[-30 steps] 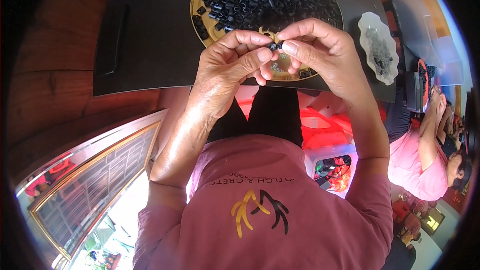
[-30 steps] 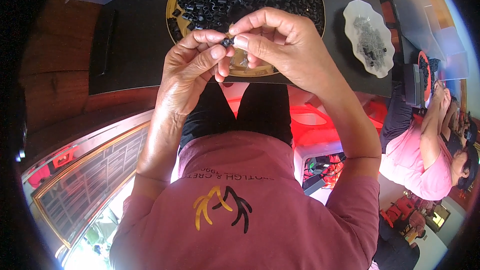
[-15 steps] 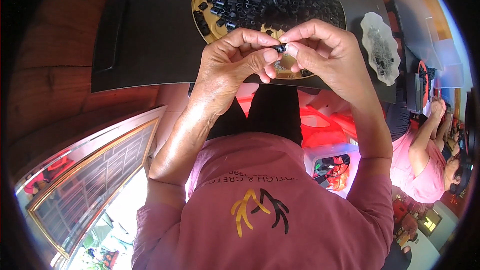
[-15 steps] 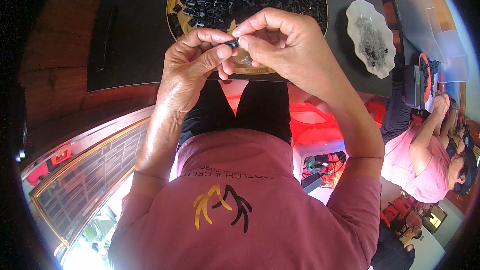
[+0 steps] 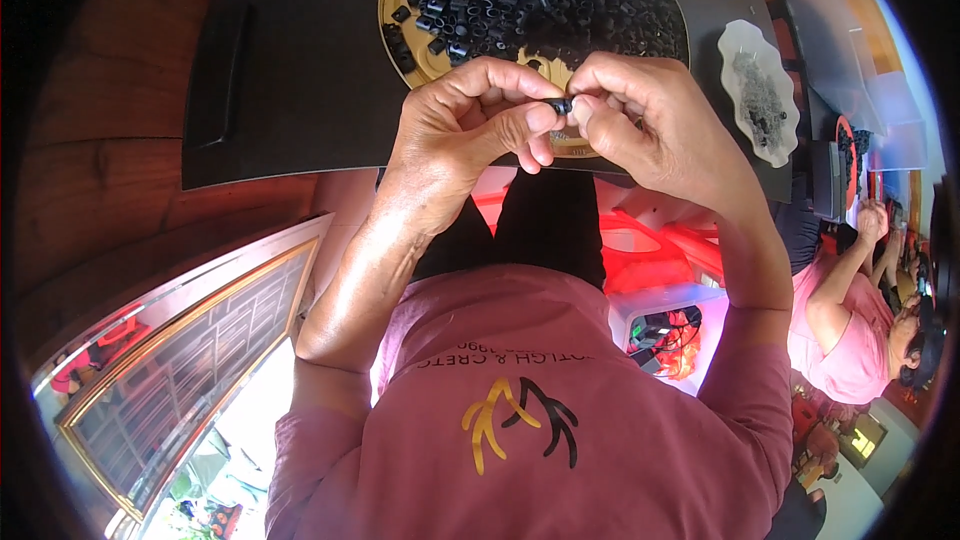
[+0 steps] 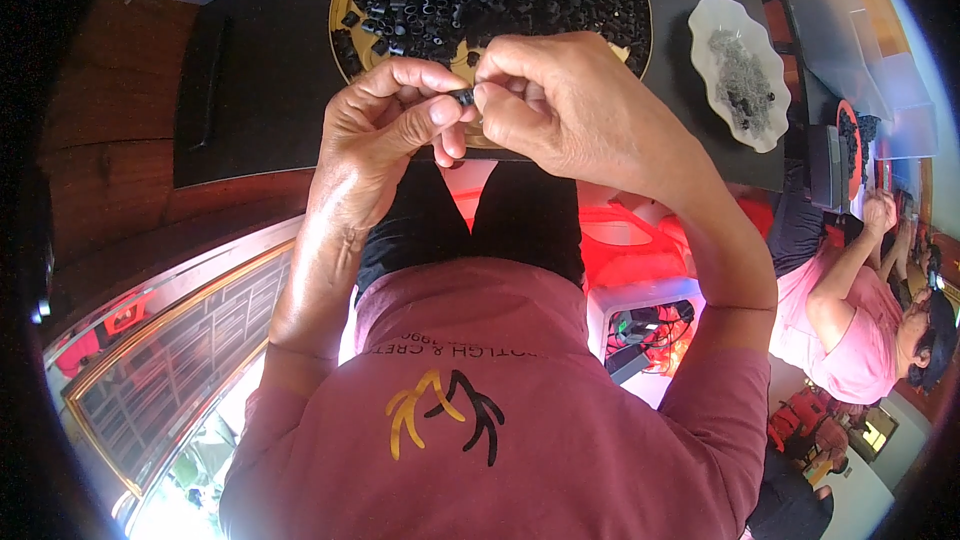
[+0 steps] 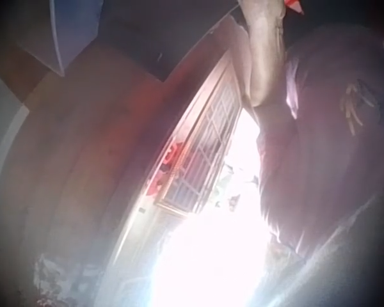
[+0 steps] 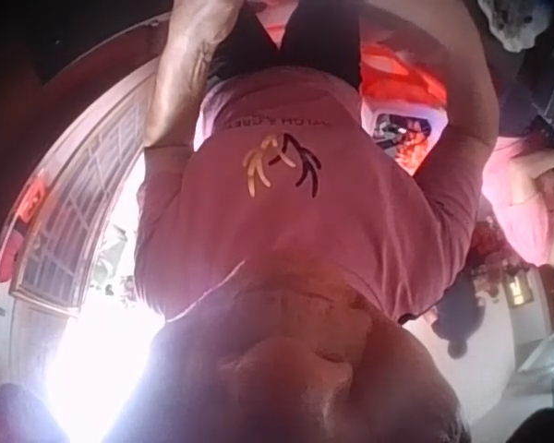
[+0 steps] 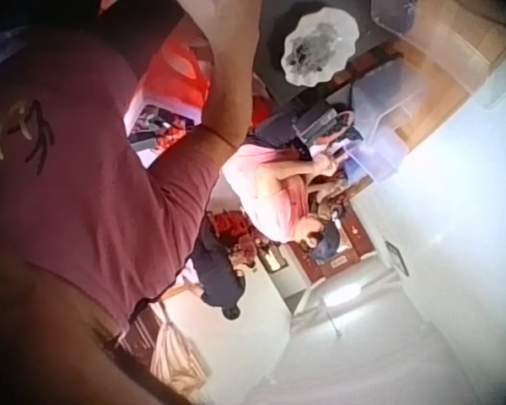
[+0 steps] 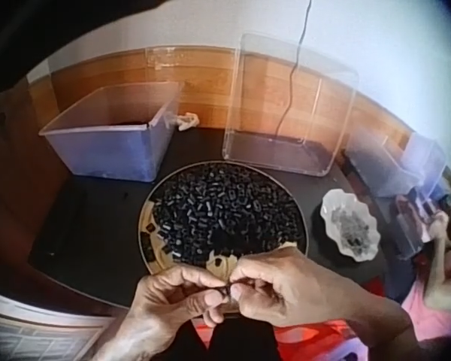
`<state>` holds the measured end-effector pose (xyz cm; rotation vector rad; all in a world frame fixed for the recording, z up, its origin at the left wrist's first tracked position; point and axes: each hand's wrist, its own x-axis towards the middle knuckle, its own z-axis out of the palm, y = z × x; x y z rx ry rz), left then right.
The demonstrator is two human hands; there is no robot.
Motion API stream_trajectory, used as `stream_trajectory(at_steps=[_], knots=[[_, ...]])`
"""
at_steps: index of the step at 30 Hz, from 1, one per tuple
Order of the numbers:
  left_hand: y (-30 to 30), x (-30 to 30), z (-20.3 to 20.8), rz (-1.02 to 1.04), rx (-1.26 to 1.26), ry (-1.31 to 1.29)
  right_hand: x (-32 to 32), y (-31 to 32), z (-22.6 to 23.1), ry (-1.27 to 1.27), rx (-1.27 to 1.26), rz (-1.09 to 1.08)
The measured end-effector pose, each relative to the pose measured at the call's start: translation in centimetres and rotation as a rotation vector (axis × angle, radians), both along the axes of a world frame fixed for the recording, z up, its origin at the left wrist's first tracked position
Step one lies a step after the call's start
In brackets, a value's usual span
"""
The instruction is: The person picks small black plastic components from a tray and places selected items into a bowl by hand.
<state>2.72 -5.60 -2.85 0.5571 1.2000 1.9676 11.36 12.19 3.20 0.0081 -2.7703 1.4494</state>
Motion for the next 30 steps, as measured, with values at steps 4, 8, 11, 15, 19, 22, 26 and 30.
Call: stream_trajectory(at_steps=[4,8,11,15,19,22,26,30], knots=[[0.1,0.0,0.4,-0.042,0.015,0.008,-0.1,0.6,-0.5,0.018,-0.003,0.173],[0.0,-0.1,0.6,-0.045,-0.007,0.029,-0.1,0.7,-0.1,-0.059,0.001,0.176],[0.3,-0.1,0.6,-0.015,-0.042,0.091,-0.1,0.3,-0.3,0.020,0.069,0.145],[0.5,-0.3,1.3,-0.024,-0.043,0.109,0.1,-0.1,-0.7,0.072,0.199,0.056],[0.8,-1.0,1.2,-0.055,-0.061,0.112,0.0,-0.8,-0.3,0.152,0.330,0.020],[1.2,-1.0,1.4,-0.065,-0.108,0.124,-0.2,-0.1,-1.2,0.102,0.372,0.005],[1.1,-0.4,1.5,-0.034,-0.119,0.255,0.0,0.5,-0.4,0.012,0.258,0.007],[0.8,-0.1,1.1,0.117,-0.154,0.565,0.1,1.5,0.3,-0.049,0.050,0.165]])
